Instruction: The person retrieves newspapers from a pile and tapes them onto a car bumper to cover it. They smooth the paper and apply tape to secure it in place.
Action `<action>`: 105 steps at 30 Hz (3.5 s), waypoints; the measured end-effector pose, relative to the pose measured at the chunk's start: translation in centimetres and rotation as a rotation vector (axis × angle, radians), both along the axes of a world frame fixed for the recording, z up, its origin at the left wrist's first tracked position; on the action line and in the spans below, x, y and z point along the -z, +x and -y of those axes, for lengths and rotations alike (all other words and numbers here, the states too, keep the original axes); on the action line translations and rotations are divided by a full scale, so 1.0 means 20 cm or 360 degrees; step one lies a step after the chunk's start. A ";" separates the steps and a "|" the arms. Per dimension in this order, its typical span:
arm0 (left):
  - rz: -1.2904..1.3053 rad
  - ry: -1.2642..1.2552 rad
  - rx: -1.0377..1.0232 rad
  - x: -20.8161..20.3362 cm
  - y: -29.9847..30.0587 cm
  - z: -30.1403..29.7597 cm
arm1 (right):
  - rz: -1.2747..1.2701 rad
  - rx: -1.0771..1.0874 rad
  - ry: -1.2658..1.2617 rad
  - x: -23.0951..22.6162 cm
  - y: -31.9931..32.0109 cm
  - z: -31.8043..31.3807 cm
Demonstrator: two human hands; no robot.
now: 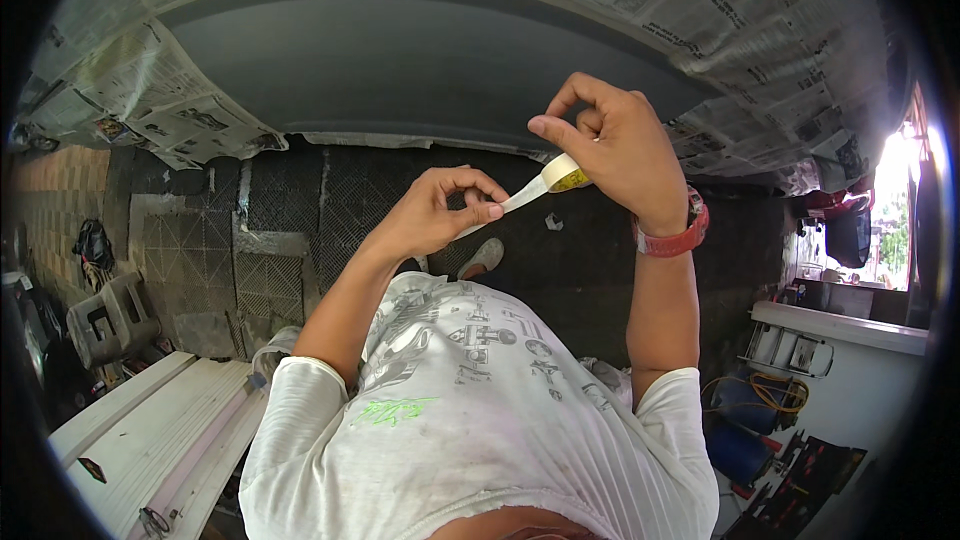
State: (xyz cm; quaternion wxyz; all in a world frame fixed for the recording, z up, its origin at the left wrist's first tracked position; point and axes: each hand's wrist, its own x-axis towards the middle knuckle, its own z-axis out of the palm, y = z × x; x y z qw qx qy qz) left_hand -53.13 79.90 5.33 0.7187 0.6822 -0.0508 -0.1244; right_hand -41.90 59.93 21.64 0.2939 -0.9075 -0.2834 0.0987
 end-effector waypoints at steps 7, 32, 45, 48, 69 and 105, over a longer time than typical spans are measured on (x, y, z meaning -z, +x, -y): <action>0.0329 0.0097 -0.0216 0.05 0.03 0.04 | 0.0018 -0.0074 -0.0003 0.02 0.00 -0.03; 0.0170 0.0234 -0.0086 0.03 0.02 0.00 | -0.0005 -0.0009 -0.0084 0.00 -0.03 -0.06; 0.0261 -0.0155 -0.0138 0.05 -0.01 0.03 | 0.0022 0.0058 -0.0049 0.00 -0.01 -0.04; 0.0307 0.0006 -0.0127 0.05 0.00 0.02 | 0.0017 0.0015 -0.0068 0.02 -0.03 -0.05; 0.0252 0.0253 -0.0058 0.00 0.05 -0.01 | -0.0023 0.0009 -0.0103 -0.04 -0.02 -0.06; 0.0292 -0.0187 -0.0114 -0.04 0.05 0.03 | 0.0154 -0.0059 -0.0086 -0.13 0.01 -0.07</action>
